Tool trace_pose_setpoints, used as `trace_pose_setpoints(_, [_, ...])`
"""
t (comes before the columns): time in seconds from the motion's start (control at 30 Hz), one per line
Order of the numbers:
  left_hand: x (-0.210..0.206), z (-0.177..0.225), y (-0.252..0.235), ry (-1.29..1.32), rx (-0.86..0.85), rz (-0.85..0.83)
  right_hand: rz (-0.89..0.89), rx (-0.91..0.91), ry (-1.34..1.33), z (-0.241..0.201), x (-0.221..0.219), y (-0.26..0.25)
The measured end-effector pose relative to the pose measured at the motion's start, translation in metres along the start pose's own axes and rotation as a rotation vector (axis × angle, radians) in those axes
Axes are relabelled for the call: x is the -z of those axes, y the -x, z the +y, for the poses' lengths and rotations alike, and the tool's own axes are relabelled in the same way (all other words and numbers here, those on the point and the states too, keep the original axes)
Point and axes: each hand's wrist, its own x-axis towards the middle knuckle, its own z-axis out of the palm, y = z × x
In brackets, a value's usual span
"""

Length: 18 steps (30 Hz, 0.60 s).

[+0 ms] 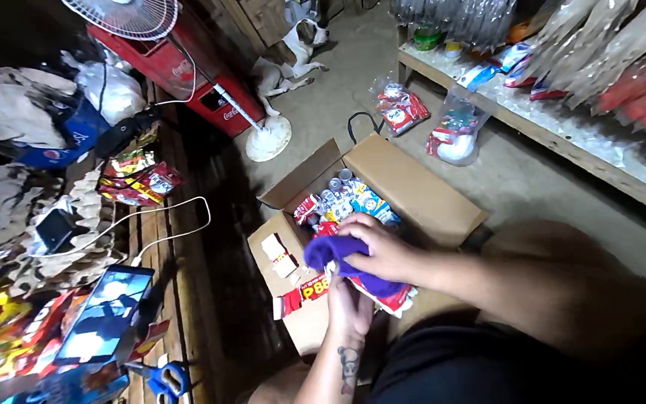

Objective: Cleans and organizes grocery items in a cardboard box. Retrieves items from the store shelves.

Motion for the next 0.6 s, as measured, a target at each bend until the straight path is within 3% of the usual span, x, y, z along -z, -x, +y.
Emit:
trace_pose_setpoints(0.07, [0.002,0.01,-0.001,0.027,-0.08,-0.026,-0.077,0.008,0.15,-0.002,0.001,0.002])
trace_pose_setpoints(0.17, [0.009,0.016,-0.005,0.051,-0.166,-0.064,-0.13,0.158,0.277,0.003,-0.005,0.007])
trace_pose_setpoints(0.27, [0.018,0.017,-0.009,0.056,-0.226,-0.19,-0.215,0.254,0.402,0.009,-0.016,0.014])
trace_pose_setpoints(0.37, [0.02,0.02,-0.01,0.05,-0.241,-0.158,-0.245,0.272,0.405,0.012,-0.02,0.015])
trace_pose_setpoints(0.47, [0.013,0.015,-0.004,0.065,-0.199,-0.071,-0.171,0.16,0.311,0.009,-0.013,0.007])
trace_pose_setpoints(0.6, [0.009,-0.002,0.001,0.088,-0.1,-0.215,-0.106,0.022,0.334,0.011,-0.009,-0.001])
